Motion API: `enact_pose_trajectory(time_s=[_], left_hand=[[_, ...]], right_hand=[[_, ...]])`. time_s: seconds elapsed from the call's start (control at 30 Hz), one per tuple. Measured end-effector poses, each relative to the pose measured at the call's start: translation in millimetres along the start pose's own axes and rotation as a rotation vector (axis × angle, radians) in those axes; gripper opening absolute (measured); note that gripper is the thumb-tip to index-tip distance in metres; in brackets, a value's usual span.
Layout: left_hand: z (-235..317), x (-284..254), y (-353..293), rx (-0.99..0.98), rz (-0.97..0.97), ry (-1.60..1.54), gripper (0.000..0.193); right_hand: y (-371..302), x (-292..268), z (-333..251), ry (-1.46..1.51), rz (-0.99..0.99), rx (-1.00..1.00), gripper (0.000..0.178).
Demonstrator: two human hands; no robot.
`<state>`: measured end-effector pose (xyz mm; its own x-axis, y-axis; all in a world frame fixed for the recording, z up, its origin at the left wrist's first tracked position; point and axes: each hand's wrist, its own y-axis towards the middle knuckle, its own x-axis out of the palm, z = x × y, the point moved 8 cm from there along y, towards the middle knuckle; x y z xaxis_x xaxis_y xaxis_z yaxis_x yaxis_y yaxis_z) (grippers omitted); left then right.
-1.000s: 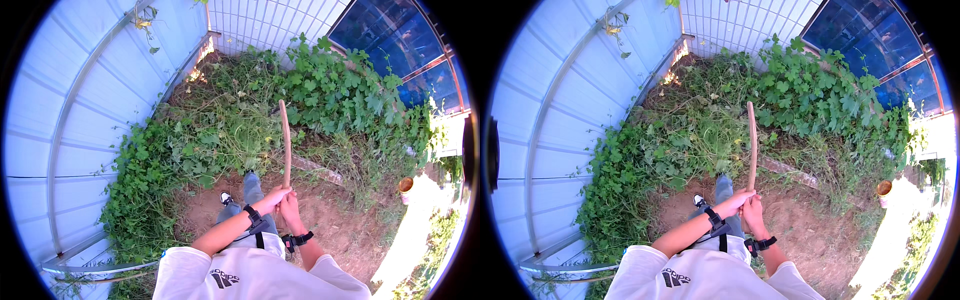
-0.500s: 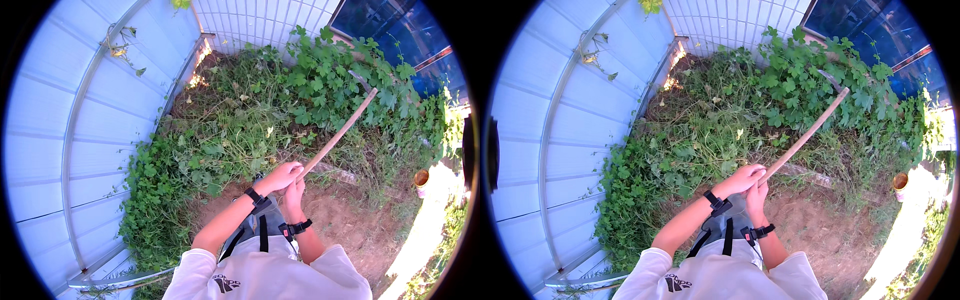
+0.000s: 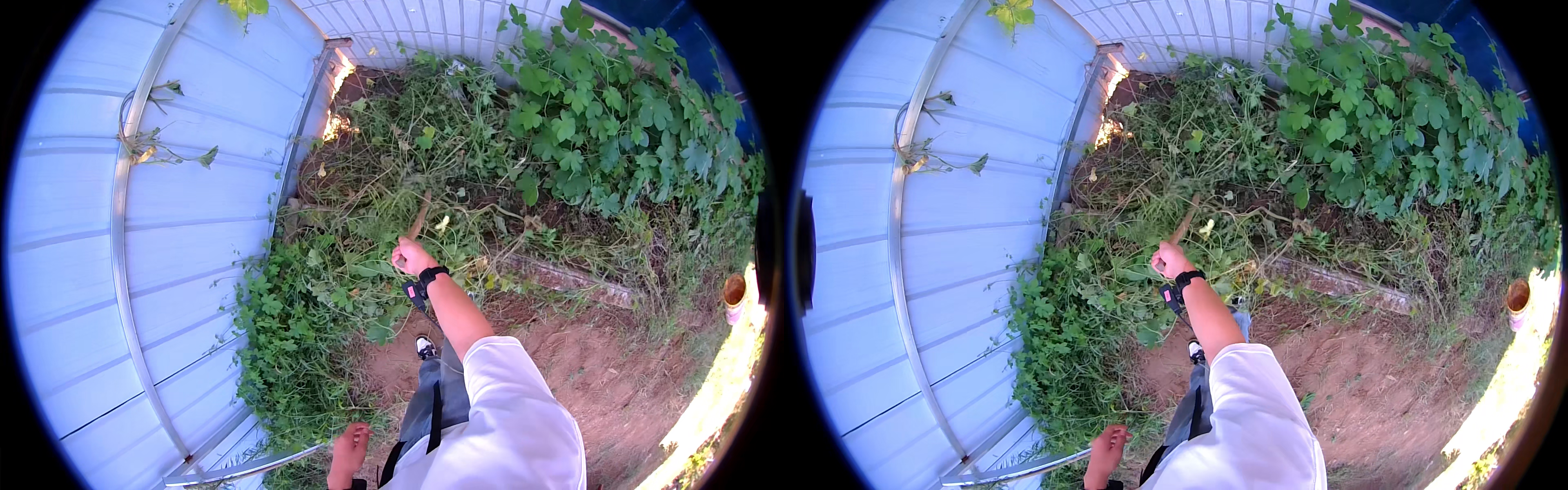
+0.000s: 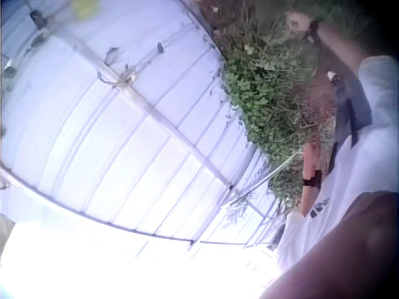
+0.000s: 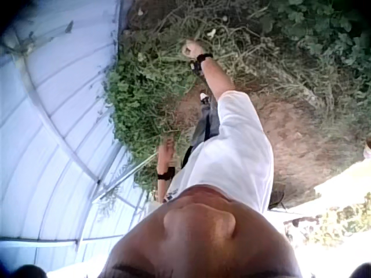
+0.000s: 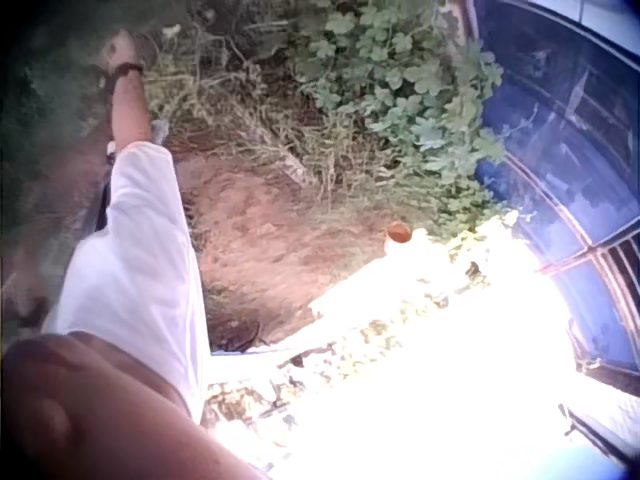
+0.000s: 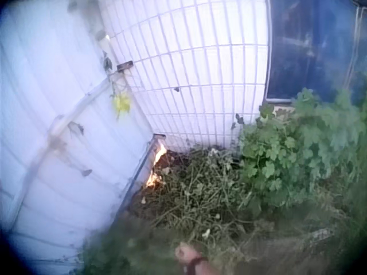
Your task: The person uses a sickle on a long pole to pull vines down from a wall, gathers them into a pile on the ground, and then lights the pile on fire using a match.
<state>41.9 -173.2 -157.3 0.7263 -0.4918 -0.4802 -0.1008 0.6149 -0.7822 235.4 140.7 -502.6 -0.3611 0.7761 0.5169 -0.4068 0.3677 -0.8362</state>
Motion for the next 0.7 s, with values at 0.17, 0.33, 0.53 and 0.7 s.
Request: enact_pose_trajectory(time_s=[0.17, 0.33, 0.53, 0.7], left_hand=[[23.1, 34.3, 43.1, 0.014, 0.041, -0.325, 0.031], [107.1, 116.8, 158.9, -0.137, -0.265, -0.638, 0.061], [187.7, 190.4, 184.7, -0.096, -0.495, -0.669, 0.043], [112.8, 204.2, 125.5, -0.131, -0.671, -0.699, 0.040]], right_hand=[[-63.0, -48.6, 15.4, -0.103, 0.046, -0.097, 0.026], [-191.0, -94.9, 56.3, -0.275, 0.071, -0.179, 0.029], [-286.3, -108.0, 85.3, -0.381, -0.059, -0.327, 0.033], [-344.5, -128.4, 164.5, -0.517, 0.050, -0.397, 0.027]])
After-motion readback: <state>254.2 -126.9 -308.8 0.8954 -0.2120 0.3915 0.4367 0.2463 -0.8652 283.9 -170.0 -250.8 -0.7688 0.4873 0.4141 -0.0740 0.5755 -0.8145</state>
